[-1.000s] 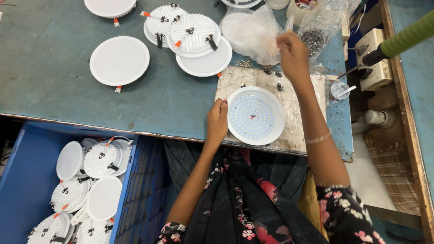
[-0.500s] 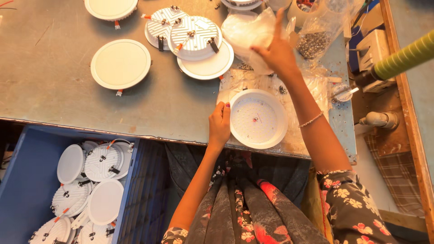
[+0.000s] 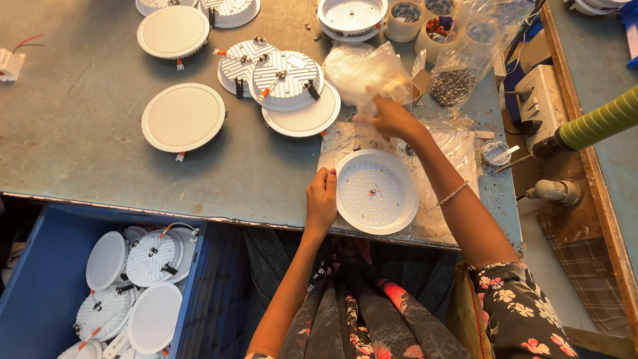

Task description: The person assembles circular LED light fixtures at a workbench. They place a cover over the LED board, insert small black clips, and use a screwdriver to tighten them. The person repeats this process for multiple units, placing finished items on the table.

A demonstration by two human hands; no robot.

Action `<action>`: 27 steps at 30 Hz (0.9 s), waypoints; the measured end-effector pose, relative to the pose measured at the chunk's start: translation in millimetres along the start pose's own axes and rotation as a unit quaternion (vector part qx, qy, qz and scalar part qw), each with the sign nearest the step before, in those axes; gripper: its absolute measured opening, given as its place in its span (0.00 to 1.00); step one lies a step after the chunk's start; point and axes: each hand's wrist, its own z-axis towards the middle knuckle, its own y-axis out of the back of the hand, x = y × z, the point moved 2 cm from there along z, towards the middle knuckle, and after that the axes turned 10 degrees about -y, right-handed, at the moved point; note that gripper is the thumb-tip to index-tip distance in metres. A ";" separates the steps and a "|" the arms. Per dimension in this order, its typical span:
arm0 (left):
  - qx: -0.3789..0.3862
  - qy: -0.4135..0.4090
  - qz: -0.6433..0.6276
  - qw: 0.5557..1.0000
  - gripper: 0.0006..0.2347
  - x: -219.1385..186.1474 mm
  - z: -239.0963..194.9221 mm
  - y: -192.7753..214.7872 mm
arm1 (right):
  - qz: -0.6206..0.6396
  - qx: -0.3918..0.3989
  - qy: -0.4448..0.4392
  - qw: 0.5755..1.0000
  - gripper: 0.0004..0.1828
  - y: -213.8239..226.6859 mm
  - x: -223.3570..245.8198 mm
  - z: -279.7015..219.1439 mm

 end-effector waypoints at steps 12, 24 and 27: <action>0.015 -0.001 0.021 1.000 0.13 -1.6 1.8 0.3 | -0.237 -0.280 0.195 0.910 0.08 -28.9 -26.7 92.0; 0.019 0.015 0.025 0.999 0.15 -6.4 0.1 2.4 | -0.252 -0.360 0.245 0.864 0.10 -44.8 -13.3 136.1; 0.021 0.011 0.025 0.999 0.14 -8.7 0.5 1.8 | -0.243 -0.293 0.200 0.903 0.11 -47.0 -15.0 154.1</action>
